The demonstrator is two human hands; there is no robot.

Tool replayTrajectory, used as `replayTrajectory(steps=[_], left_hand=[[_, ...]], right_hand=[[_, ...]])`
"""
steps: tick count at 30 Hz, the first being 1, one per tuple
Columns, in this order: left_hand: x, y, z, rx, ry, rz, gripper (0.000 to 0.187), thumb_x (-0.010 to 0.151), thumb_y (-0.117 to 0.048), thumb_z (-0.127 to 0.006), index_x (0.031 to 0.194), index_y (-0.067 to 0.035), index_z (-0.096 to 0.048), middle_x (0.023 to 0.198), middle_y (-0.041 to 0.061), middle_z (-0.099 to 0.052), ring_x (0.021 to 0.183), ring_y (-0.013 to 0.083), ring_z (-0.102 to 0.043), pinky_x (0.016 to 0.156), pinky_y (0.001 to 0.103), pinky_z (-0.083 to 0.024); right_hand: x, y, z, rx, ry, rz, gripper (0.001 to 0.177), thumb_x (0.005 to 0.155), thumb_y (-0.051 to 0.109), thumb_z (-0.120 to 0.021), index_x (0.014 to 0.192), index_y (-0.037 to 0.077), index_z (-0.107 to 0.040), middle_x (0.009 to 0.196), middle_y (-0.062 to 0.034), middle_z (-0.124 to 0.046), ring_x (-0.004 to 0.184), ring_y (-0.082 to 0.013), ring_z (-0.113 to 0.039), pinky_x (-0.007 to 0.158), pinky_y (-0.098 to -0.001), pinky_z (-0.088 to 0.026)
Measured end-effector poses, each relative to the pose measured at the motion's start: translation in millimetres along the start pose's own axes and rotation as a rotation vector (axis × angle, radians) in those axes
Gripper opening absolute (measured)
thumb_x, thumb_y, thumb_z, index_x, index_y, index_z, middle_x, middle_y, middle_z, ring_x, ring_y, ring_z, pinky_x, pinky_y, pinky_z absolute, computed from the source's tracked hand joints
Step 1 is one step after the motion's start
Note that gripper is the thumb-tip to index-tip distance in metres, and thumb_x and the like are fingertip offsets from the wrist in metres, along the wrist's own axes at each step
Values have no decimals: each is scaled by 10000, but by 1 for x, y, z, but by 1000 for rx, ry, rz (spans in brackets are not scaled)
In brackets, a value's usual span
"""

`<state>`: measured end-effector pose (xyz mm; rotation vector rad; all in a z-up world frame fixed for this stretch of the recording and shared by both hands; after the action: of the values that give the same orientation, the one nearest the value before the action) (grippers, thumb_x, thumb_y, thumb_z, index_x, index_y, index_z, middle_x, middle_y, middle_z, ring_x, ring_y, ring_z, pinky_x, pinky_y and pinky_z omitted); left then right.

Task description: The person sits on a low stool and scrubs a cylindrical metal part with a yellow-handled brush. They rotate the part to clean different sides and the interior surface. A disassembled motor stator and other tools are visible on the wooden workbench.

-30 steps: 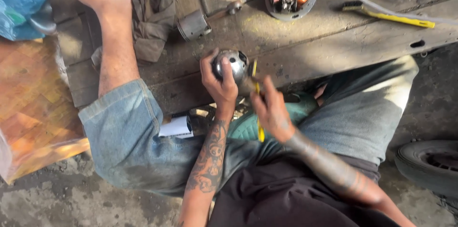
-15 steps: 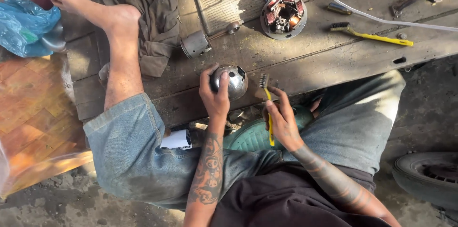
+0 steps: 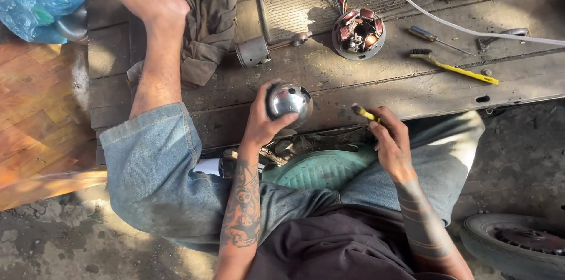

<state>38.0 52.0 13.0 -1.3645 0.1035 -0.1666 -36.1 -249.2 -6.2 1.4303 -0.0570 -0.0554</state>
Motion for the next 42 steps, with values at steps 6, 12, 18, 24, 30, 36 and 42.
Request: replayTrajectory(steps=[6,12,18,24,30,36,42], left_hand=[[6,6,-9,-326,28,-122,723,811,-372,-810,1408,-46,-562,1225,147,-652,1151,197,-604,1010,414,-505],[10,7,-14,-326,-6,-181,687,805,-366,-788,1374,-36,-591,1184,112,-650,1105,166,-600,989,366,-506],[17,15,-5,-393,-74,-184,619,881,-465,-681,1332,-44,-629,1180,143,-670,1094,185,-613,975,383,-501],[18,21,-9,-411,-138,-153,567,944,-442,-639,1331,-28,-619,1194,169,-663,1104,221,-606,988,426,-493],[20,24,-6,-417,-184,-180,530,985,-415,-568,1341,-25,-613,1166,158,-657,1109,222,-605,995,423,-489],[21,17,-12,-324,-144,-216,540,948,-446,-642,1336,-71,-643,1133,161,-676,1088,235,-641,970,436,-507],[22,12,-14,-319,-145,-212,510,926,-421,-679,1298,-72,-674,1134,157,-700,1076,230,-654,952,428,-515]], right_hand=[[9,30,-37,-231,155,189,294,1047,279,-557,844,112,-688,691,-48,-537,710,-220,-546,823,-353,-409],[44,48,-63,-587,47,335,391,1090,324,-511,763,121,-581,632,-99,-567,715,-352,-641,850,-422,-414],[66,57,-88,-683,181,639,380,1042,311,-463,729,152,-610,650,-65,-597,686,-277,-649,834,-404,-442],[80,67,-91,-679,257,818,331,976,306,-552,682,156,-579,637,-56,-576,655,-285,-619,800,-432,-457],[93,86,-84,-778,222,884,326,982,306,-560,691,162,-599,633,-40,-559,634,-247,-570,792,-380,-381],[103,78,-74,-765,292,878,290,957,318,-562,753,152,-684,620,-35,-630,643,-236,-604,822,-383,-396],[106,69,-76,-736,292,1023,232,900,342,-607,813,138,-676,622,-50,-596,635,-270,-604,771,-432,-442]])
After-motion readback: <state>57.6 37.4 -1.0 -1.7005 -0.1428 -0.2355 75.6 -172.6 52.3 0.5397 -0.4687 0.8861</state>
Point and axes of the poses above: each hand's wrist, its own x-axis towards the middle knuckle, its own z-axis out of the back of the hand, y = z × x, the point moved 4 cm from there along x, towards the middle knuckle
